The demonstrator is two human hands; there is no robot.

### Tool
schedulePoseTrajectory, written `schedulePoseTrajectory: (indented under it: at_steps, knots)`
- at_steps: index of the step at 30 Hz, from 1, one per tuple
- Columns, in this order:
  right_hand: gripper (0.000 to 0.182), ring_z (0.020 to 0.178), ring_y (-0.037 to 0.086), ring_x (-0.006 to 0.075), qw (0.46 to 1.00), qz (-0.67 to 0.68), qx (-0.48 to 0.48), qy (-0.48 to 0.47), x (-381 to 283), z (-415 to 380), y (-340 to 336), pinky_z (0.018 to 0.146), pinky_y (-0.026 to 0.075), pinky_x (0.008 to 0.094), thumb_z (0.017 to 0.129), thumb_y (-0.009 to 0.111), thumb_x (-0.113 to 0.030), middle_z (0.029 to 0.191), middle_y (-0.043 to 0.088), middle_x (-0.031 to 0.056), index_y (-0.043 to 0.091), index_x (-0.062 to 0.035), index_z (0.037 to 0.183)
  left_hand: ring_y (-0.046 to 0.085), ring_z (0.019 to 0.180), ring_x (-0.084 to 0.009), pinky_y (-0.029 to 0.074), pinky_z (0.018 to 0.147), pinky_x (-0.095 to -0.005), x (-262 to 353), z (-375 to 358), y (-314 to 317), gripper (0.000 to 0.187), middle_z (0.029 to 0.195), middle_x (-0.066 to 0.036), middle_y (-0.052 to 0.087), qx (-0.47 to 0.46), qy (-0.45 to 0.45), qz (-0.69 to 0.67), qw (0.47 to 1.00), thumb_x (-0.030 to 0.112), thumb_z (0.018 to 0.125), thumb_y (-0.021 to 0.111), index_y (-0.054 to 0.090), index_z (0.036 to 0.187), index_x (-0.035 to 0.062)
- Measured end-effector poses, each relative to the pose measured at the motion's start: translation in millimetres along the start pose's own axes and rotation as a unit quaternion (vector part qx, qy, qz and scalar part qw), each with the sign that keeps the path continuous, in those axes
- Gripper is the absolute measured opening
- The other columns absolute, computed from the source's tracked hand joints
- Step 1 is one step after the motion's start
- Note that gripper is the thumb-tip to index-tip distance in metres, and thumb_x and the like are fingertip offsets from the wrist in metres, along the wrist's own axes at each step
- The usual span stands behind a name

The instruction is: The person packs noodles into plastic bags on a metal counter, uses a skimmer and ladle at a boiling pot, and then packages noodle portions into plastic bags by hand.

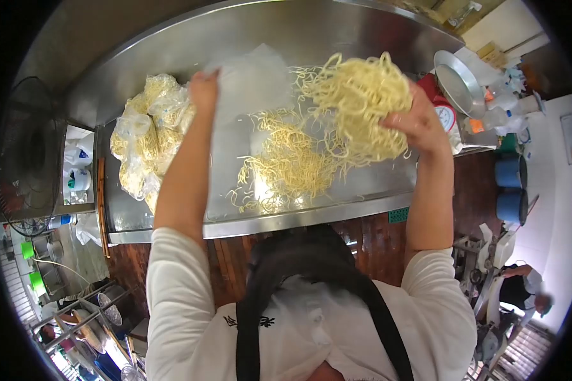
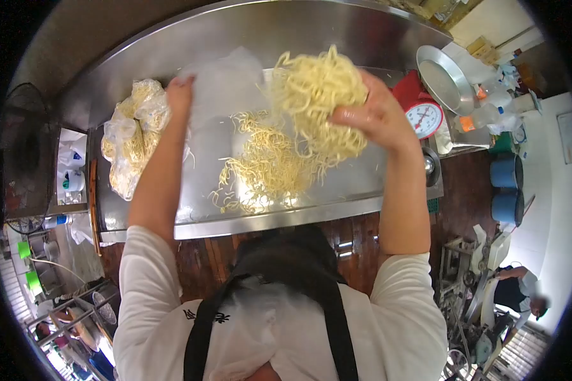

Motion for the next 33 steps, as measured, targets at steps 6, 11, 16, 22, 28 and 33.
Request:
schedulePoseTrajectory:
  at_steps: [6, 11, 16, 22, 28, 33]
  knots:
    - [0.061, 0.096, 0.063, 0.0148, 0.973, -0.226, -0.038, 0.007, 58, -23, 7, 0.086, 0.05, 0.0282, 0.073, 0.08, -0.013, 0.109, 0.068, 0.0088, 0.055, 0.004, 0.126, 0.063, 0.065, -0.034, 0.05, 0.062, -0.0387, 216, -111, 68, 0.017, 0.074, -0.018, 0.065, -0.13, 0.17, -0.24, 0.947, 0.011, 0.078, 0.069, 0.064, 0.091, 0.0003]
    - [0.054, 0.101, 0.063, 0.017, 0.981, -0.096, 0.016, 0.17, 108, -37, -15, 0.088, 0.049, 0.0301, 0.076, 0.078, -0.01, 0.11, 0.068, 0.0089, 0.058, 0.004, 0.124, 0.063, 0.064, -0.0315, 0.05, 0.061, -0.0357, 248, -176, 36, 0.015, 0.073, -0.017, 0.063, -0.243, 0.176, -0.297, 0.906, 0.008, 0.081, 0.066, 0.063, 0.095, 0.0029]
    - [0.049, 0.1, 0.065, 0.0191, 0.967, 0.082, 0.185, 0.156, 116, -44, -29, 0.086, 0.053, 0.0333, 0.079, 0.075, -0.007, 0.108, 0.069, 0.0096, 0.057, 0.0027, 0.124, 0.063, 0.063, -0.0306, 0.049, 0.059, -0.0352, 254, -212, 15, 0.017, 0.078, -0.015, 0.064, -0.264, 0.218, -0.297, 0.892, 0.014, 0.085, 0.067, 0.063, 0.098, 0.0052]
    - [0.054, 0.105, 0.063, 0.0203, 0.963, 0.143, 0.146, 0.176, 141, -38, -43, 0.092, 0.051, 0.0328, 0.077, 0.072, 0.001, 0.113, 0.067, 0.0127, 0.052, 0.0022, 0.128, 0.065, 0.069, -0.0315, 0.05, 0.063, -0.0355, 236, -210, 24, 0.016, 0.082, -0.014, 0.065, -0.275, 0.162, -0.301, 0.899, 0.017, 0.089, 0.065, 0.061, 0.098, 0.0048]
    - [0.068, 0.106, 0.061, 0.0186, 0.983, 0.037, 0.077, 0.16, 124, -33, -29, 0.092, 0.048, 0.03, 0.072, 0.067, -0.002, 0.121, 0.064, 0.0114, 0.047, 0.0037, 0.137, 0.064, 0.089, -0.0285, 0.051, 0.082, -0.0358, 193, -164, 43, 0.023, 0.097, -0.017, 0.065, -0.081, 0.088, -0.318, 0.94, 0.0, 0.087, 0.05, 0.058, 0.108, 0.003]
    - [0.085, 0.119, 0.052, 0.0153, 0.995, 0.023, -0.05, 0.087, 114, -25, -5, 0.099, 0.042, 0.0288, 0.069, 0.066, 0.002, 0.142, 0.05, 0.0076, 0.035, 0.0028, 0.148, 0.056, 0.096, -0.0231, 0.046, 0.091, -0.0338, 102, -83, -57, 0.045, 0.109, -0.01, 0.055, -0.064, 0.025, -0.328, 0.942, -0.001, 0.078, 0.053, 0.058, 0.123, 0.0047]
Point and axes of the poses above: each hand's wrist, its own z-axis towards the middle knuckle, its own y-axis out of the palm, x = y × z, the point moved 2 cm from there along z, towards the middle knuckle
